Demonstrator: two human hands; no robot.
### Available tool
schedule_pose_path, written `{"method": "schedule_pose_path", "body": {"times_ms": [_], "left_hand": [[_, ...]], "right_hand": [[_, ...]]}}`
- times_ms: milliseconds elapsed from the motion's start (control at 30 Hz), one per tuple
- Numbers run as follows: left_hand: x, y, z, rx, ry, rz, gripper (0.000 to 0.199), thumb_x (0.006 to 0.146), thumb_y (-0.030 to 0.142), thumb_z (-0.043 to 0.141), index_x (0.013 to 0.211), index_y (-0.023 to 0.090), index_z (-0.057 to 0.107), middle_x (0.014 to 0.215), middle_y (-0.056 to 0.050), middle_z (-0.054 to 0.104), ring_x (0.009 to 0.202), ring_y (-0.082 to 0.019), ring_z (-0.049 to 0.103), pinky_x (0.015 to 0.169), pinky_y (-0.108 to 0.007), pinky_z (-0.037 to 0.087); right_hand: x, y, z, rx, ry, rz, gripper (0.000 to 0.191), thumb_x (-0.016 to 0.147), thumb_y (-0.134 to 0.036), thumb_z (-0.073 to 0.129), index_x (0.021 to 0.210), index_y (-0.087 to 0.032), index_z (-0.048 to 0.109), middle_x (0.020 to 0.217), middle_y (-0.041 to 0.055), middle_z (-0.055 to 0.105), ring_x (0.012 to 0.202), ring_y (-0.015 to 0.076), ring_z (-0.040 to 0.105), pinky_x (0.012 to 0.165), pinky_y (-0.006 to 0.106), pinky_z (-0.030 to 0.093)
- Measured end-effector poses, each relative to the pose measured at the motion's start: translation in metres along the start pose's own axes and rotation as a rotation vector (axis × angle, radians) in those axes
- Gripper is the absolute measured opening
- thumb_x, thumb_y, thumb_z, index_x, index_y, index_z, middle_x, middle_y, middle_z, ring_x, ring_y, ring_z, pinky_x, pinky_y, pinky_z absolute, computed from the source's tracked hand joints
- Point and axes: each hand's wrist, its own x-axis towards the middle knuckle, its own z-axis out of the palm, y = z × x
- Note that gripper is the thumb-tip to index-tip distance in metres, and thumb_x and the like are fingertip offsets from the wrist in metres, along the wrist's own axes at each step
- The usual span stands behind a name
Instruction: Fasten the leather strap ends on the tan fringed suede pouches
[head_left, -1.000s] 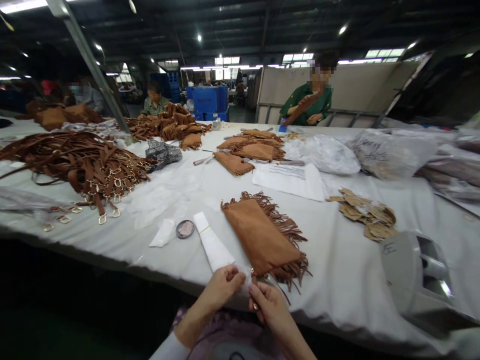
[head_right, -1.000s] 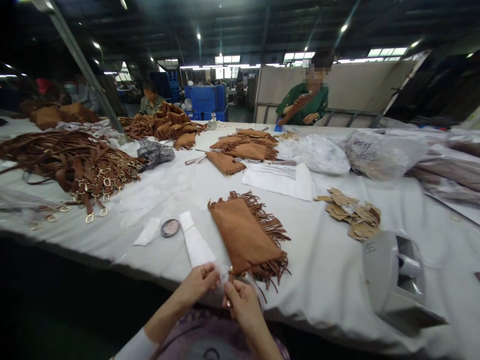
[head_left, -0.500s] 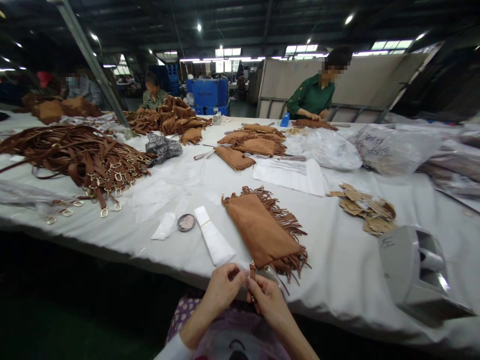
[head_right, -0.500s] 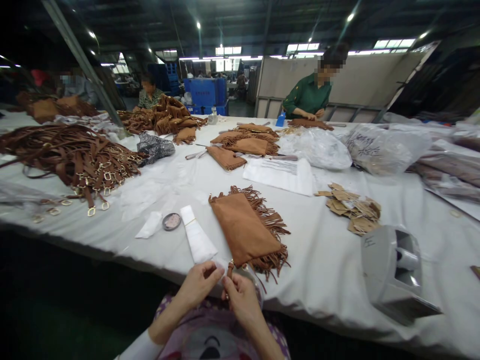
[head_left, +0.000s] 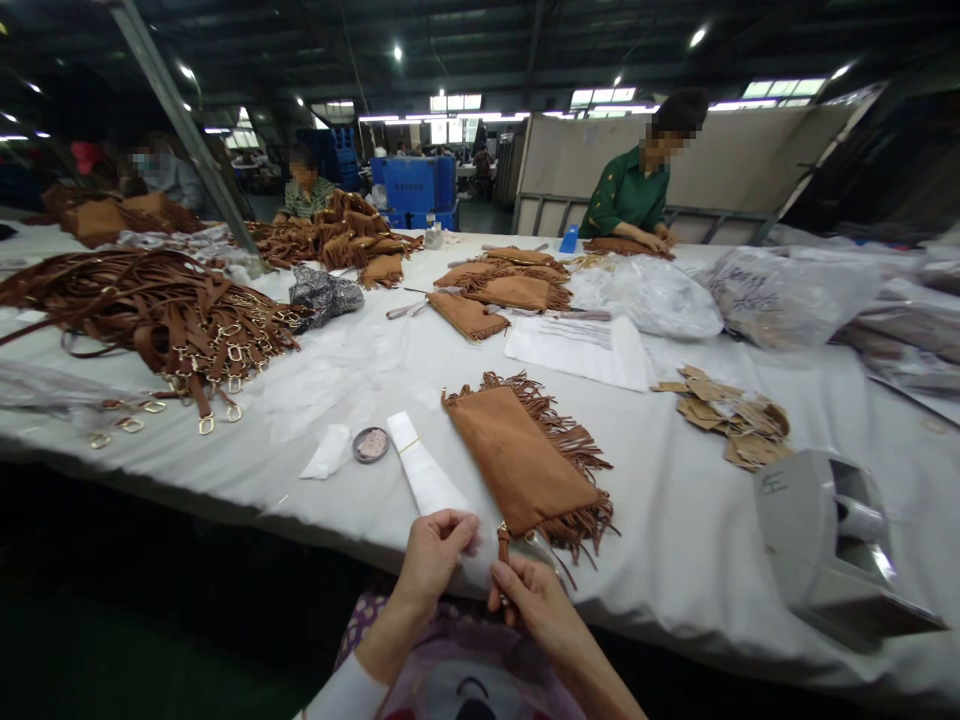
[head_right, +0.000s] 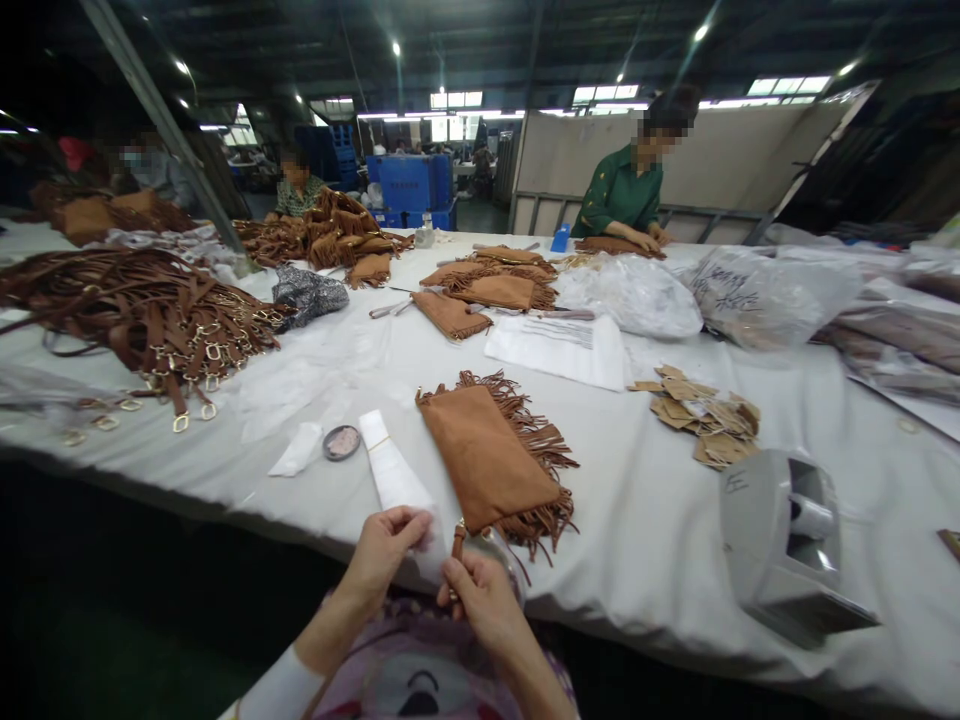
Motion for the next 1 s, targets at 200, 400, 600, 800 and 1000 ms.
{"method": "schedule_pose_path", "body": {"times_ms": [200, 400, 600, 800, 1000], "left_hand": [[-0.023, -0.003, -0.034, 0.382, -0.129, -0.036, 0.024, 0.07, 0.033, 0.065, 0.07, 0.01, 0.071, 0.061, -0.002, 0.065, 0.056, -0.012, 0.051, 0.055, -0.022, 0.037], [-0.04, 0.0, -0.04, 0.609, -0.283, -0.042, 0.022, 0.073, 0.028, 0.059, 0.072, 0.013, 0.074, 0.063, -0.001, 0.069, 0.057, -0.013, 0.053, 0.056, -0.022, 0.036], [-0.036, -0.009, -0.028, 0.543, -0.327, -0.033, 0.02, 0.071, 0.028, 0.061, 0.069, 0.012, 0.073, 0.057, -0.001, 0.066, 0.052, -0.011, 0.05, 0.052, -0.021, 0.034], [-0.027, -0.016, -0.025, 0.459, -0.056, 0.004, 0.023, 0.07, 0.033, 0.064, 0.065, 0.011, 0.069, 0.058, -0.002, 0.065, 0.054, -0.012, 0.052, 0.053, -0.022, 0.037], [-0.021, -0.016, -0.016, 0.527, -0.091, 0.028, 0.023, 0.071, 0.034, 0.063, 0.065, 0.013, 0.069, 0.06, -0.002, 0.066, 0.057, -0.013, 0.055, 0.056, -0.022, 0.039]], "right_hand": [[0.001, -0.001, -0.002, -0.005, 0.07, -0.013, 0.044, 0.075, -0.059, 0.059, 0.064, -0.017, 0.063, 0.058, 0.0, 0.059, 0.057, 0.0152, 0.049, 0.055, 0.027, 0.036], [0.0, -0.009, 0.011, 0.452, 0.051, 0.054, 0.037, 0.072, -0.053, 0.069, 0.079, -0.017, 0.069, 0.08, 0.0057, 0.068, 0.08, 0.0204, 0.059, 0.08, 0.033, 0.043], [-0.003, -0.009, 0.015, 0.634, 0.02, 0.128, 0.035, 0.069, -0.05, 0.075, 0.079, -0.016, 0.071, 0.084, 0.0056, 0.067, 0.071, 0.0144, 0.056, 0.075, 0.029, 0.043], [-0.006, 0.0, 0.007, 0.262, 0.083, 0.062, 0.037, 0.075, -0.052, 0.067, 0.066, -0.015, 0.066, 0.061, 0.0008, 0.061, 0.055, 0.0105, 0.043, 0.054, 0.024, 0.03], [-0.002, 0.005, 0.0, 0.17, 0.003, 0.023, 0.036, 0.074, -0.053, 0.066, 0.08, -0.017, 0.067, 0.059, 0.0002, 0.062, 0.051, 0.0121, 0.044, 0.051, 0.025, 0.028]]}}
